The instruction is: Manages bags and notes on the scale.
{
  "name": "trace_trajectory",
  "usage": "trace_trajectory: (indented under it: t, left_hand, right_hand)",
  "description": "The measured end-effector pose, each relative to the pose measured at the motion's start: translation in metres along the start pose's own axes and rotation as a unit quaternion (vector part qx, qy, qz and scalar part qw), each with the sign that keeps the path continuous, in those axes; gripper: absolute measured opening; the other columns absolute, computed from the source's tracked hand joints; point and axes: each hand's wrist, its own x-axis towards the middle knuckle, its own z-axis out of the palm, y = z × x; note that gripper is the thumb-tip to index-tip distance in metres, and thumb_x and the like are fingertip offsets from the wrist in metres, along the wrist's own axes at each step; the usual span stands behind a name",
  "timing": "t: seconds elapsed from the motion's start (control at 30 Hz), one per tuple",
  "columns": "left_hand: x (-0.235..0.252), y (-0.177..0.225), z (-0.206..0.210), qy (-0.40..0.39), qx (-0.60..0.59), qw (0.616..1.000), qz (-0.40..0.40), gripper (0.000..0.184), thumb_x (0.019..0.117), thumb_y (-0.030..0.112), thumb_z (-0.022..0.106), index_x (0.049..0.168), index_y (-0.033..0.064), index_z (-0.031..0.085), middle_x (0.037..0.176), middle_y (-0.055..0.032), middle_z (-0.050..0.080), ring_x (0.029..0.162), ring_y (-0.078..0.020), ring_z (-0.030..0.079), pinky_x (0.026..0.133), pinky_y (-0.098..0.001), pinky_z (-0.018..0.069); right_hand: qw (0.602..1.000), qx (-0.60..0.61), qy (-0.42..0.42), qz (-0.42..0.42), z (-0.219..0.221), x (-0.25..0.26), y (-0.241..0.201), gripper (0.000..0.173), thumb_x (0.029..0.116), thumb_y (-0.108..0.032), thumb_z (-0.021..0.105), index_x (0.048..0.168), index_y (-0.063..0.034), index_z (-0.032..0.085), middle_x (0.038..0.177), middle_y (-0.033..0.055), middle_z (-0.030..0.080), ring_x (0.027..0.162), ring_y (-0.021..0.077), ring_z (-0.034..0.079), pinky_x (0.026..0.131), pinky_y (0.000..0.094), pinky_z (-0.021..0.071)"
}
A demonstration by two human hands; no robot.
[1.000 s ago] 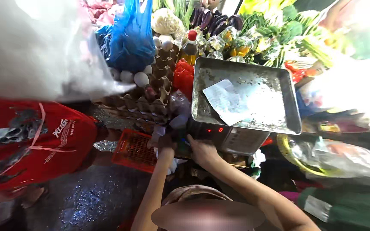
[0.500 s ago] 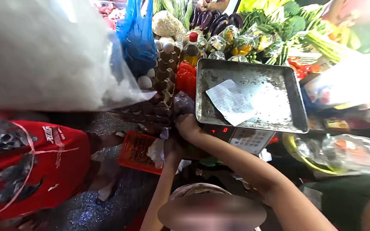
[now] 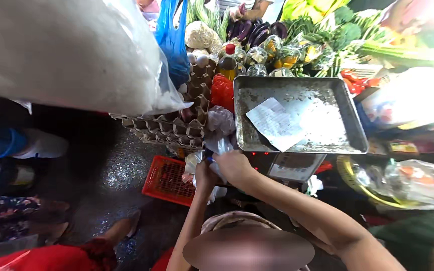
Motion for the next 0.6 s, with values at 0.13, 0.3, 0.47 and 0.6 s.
trace_trajectory:
  t: [0.13,0.3,0.47,0.6]
  left_hand:
    - [0.005,-0.012,-0.028,-0.068,-0.117,0.991,-0.021,0.061,0.0771,0.001,0.077,0.135,0.0015,0.059,0.129,-0.0169,0.064,0.118,-0.023,0.064,0.099,-0.0419,0.0537]
    - [-0.003,-0.032,-0.072,-0.006,0.002,0.995,-0.104,0.069,0.0817,0.014,0.081,0.143,0.0014,0.052,0.143,-0.0264,0.05,0.129,-0.0365,0.054,0.105,-0.049,0.0497]
    - [-0.018,-0.027,-0.117,-0.161,0.226,0.94,-0.201,0.047,0.0967,0.028,0.069,0.131,-0.0031,0.06,0.12,-0.0284,0.065,0.113,-0.0443,0.064,0.098,-0.0627,0.049]
    - [-0.05,-0.008,-0.152,-0.072,0.154,0.971,-0.171,0.052,0.0974,0.029,0.067,0.138,0.0016,0.051,0.093,-0.0188,0.068,0.082,-0.032,0.068,0.078,-0.0548,0.0556]
  right_hand:
    - [0.999,-0.022,0.021,0.026,0.024,0.013,0.008,0.049,0.1031,0.001,0.046,0.151,-0.0096,0.048,0.122,0.028,0.067,0.114,0.0479,0.065,0.093,0.0624,0.0502]
    - [0.995,0.064,0.07,0.035,0.038,0.004,0.014,0.046,0.1111,-0.033,0.04,0.149,-0.0068,0.044,0.108,0.0252,0.07,0.103,0.0458,0.069,0.087,0.0608,0.0546]
    - [0.983,0.068,0.171,-0.016,0.048,-0.044,0.037,0.057,0.1048,-0.043,0.052,0.149,-0.0077,0.05,0.081,0.0147,0.072,0.075,0.0373,0.072,0.068,0.0539,0.0559]
    - [0.997,0.059,-0.019,0.049,0.05,-0.06,0.051,0.032,0.1069,-0.025,0.046,0.118,-0.0005,0.064,0.104,0.023,0.071,0.103,0.0431,0.068,0.084,0.0603,0.0525]
